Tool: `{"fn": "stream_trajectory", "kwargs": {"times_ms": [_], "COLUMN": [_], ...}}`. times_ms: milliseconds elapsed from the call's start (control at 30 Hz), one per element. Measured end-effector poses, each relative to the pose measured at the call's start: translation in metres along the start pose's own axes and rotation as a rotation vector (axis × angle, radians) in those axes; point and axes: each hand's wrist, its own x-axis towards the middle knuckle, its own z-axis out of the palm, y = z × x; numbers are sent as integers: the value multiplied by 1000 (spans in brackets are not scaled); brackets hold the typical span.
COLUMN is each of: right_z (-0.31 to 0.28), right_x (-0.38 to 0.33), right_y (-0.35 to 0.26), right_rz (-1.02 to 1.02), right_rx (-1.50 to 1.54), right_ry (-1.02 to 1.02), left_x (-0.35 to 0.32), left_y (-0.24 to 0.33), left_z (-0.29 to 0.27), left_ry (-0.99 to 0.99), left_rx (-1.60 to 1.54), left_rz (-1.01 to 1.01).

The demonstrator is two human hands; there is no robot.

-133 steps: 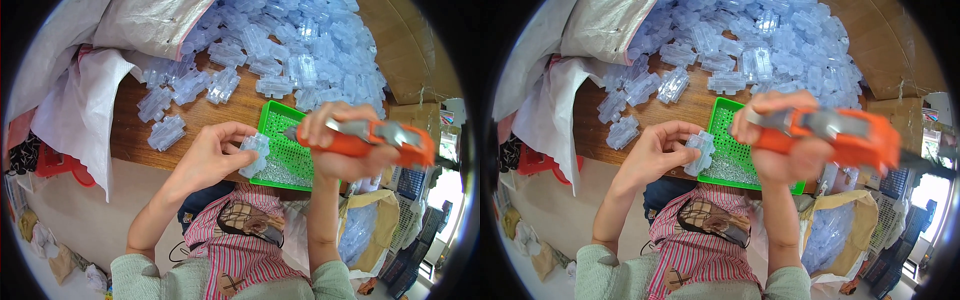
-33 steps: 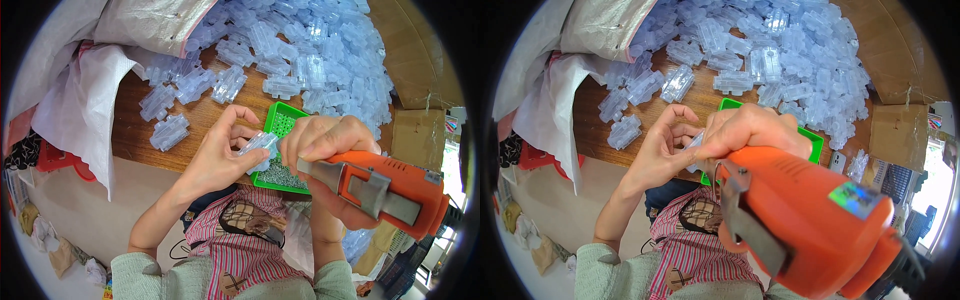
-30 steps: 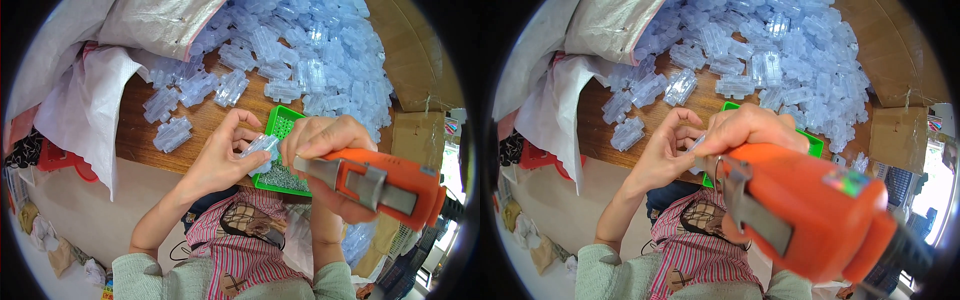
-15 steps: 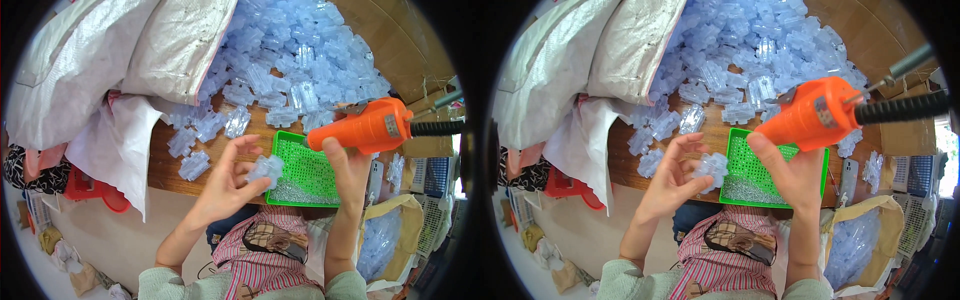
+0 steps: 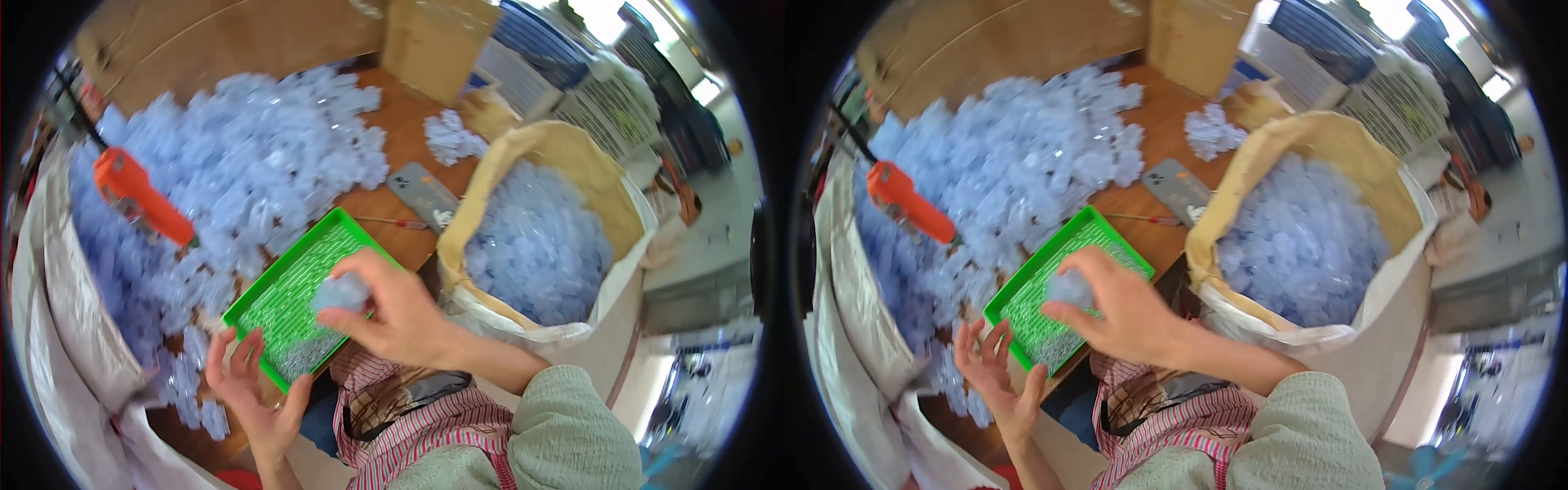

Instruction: Assembling small translucent plastic components by inserting metal pins and using an electric handheld tool to secure them.

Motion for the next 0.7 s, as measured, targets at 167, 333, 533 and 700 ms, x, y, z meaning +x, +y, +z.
{"fn": "stream_trajectory", "kwargs": {"times_ms": [167,333,533,700], "right_z": [-124,-128,-12,16], "right_x": [-43,-68,-62,-52], "right_y": [7,-4,40,90], "right_rz": [34,-302,-698,-760], "right_rx": [-760,-766,-218,-211], "right_ry": [757,1086,451,412], "left_x": [-23,-53,-67,-95], "left_y": [-19,-39,-42,-56], "left_z": [-18,-58,-66,-93], "left_ry": [-39,-43,-178,-358], "left_rx": [202,581,1152,1378], "left_rz": [20,99,553,604]}}
